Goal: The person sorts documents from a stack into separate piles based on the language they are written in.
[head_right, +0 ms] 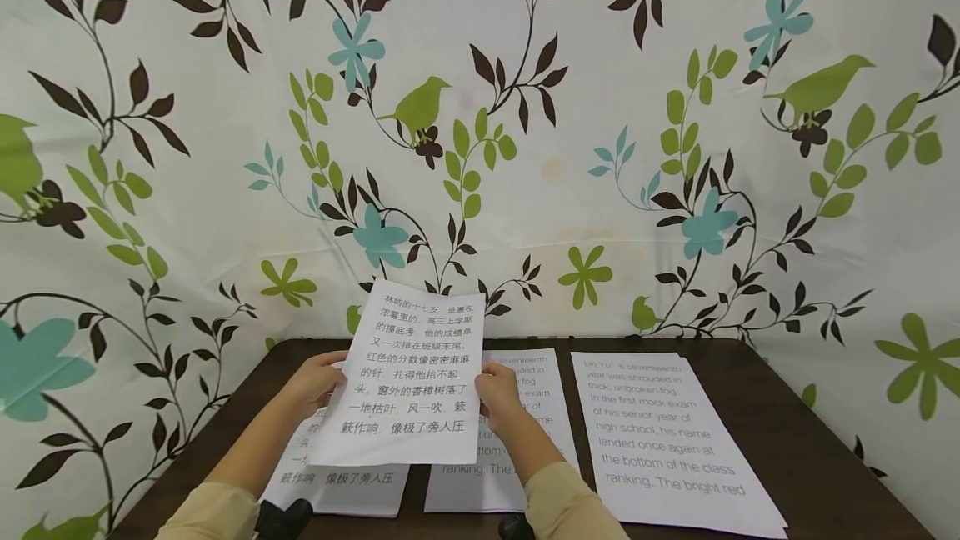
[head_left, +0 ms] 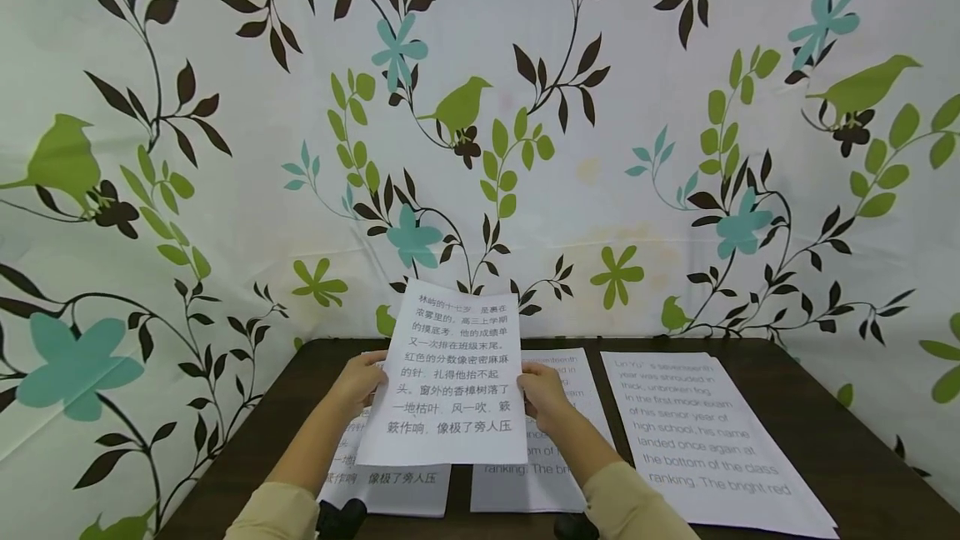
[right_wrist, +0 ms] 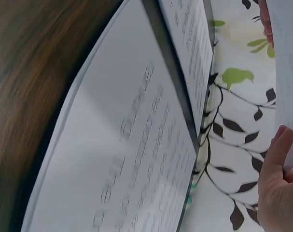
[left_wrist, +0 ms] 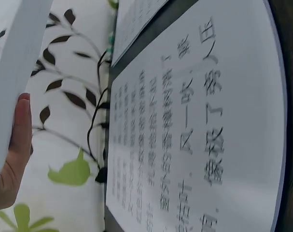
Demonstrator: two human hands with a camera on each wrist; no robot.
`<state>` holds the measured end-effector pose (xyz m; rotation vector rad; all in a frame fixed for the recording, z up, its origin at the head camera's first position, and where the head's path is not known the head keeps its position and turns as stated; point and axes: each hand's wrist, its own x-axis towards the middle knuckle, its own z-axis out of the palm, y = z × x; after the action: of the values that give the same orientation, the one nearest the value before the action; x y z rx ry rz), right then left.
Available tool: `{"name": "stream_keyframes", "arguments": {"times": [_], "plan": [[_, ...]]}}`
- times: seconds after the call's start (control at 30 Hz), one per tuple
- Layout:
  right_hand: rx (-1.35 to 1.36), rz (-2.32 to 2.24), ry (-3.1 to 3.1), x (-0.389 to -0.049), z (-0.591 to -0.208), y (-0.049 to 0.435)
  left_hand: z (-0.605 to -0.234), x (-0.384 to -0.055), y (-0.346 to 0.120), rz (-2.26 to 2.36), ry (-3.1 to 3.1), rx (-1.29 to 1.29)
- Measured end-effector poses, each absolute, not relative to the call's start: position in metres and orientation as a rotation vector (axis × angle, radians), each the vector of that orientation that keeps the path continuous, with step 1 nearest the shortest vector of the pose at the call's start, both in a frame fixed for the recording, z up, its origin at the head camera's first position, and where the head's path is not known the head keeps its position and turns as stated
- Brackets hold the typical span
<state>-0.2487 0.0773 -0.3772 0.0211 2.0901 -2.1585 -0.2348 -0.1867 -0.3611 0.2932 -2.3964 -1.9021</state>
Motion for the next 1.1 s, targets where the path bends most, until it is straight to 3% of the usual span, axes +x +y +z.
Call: {"name": "stream_keyframes", "arguments": {"times": [0.47, 1.1], "plan": [[0.018, -2.229, 1.967, -0.24, -0.38, 0.029, -0.366, -0.23, -0.231, -1.834, -2.381, 0.452], [-0.05, -2.153, 1.899, -0.232, -0.393, 0.007, -0.376, -0.219, -0.262, -1.806, -2.451, 0.47]]}}
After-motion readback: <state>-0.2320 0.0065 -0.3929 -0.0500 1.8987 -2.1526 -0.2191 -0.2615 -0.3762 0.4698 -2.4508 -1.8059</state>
